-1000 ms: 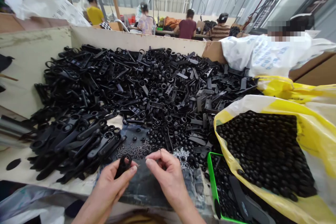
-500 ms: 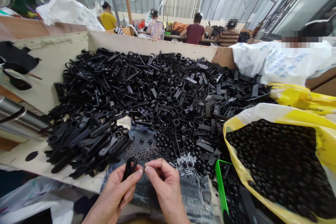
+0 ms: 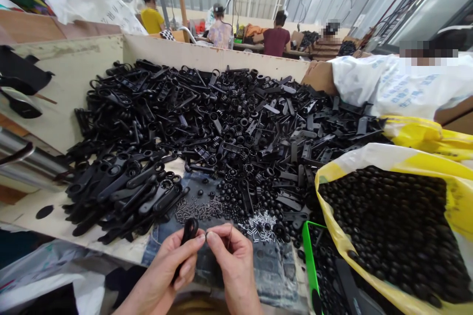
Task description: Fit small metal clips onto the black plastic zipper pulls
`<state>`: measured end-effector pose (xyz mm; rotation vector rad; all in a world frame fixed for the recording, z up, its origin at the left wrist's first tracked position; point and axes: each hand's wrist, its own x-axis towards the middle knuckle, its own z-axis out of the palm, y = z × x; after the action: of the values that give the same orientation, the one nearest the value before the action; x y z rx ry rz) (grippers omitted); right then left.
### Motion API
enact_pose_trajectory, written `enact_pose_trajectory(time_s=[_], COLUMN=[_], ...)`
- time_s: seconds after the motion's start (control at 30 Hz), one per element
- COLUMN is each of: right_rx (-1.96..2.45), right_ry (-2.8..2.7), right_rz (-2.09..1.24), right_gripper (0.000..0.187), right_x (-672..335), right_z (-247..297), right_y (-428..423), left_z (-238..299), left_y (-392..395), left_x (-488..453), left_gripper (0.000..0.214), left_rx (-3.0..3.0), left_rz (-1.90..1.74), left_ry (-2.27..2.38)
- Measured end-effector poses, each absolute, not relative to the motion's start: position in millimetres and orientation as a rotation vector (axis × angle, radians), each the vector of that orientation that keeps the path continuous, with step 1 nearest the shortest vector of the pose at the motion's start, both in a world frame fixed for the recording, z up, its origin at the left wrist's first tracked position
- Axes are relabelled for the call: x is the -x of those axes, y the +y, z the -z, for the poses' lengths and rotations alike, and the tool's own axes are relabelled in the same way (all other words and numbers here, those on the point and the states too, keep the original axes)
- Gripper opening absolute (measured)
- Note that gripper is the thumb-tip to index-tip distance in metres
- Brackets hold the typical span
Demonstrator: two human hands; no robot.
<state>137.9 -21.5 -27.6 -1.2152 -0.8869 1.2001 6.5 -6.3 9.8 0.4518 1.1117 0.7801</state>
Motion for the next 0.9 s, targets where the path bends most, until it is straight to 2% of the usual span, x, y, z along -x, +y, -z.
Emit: enact_pose_trajectory(time_s=[0.4,0.57,0.77,0.9], right_rx=[1.112,1.175,1.303,1.255], right_ry=[-1.522,-1.615,-1.370,-1.395], right_rz=[-0.766,-0.772,-0.960,-0.946], right_gripper=[0.009,0.008,0.027,0.019], right_x=[-167,-176,-177,-175], right_z=[12,10,19,21], right_y=[-23,-25,-23,-22], left_z=[-7,-4,-10,-11], left_y=[-10,-11,-15,-14], left_x=[-4,-8,-3,-1], left_gripper=[0.055,0.063,0.053,0.051], left_rx=[-0.288,-0.080,-0.160,-0.248], left_rz=[-0.746,-0.683,-0.655,-0.700], left_ry=[1.037,1.008,0.941,1.032])
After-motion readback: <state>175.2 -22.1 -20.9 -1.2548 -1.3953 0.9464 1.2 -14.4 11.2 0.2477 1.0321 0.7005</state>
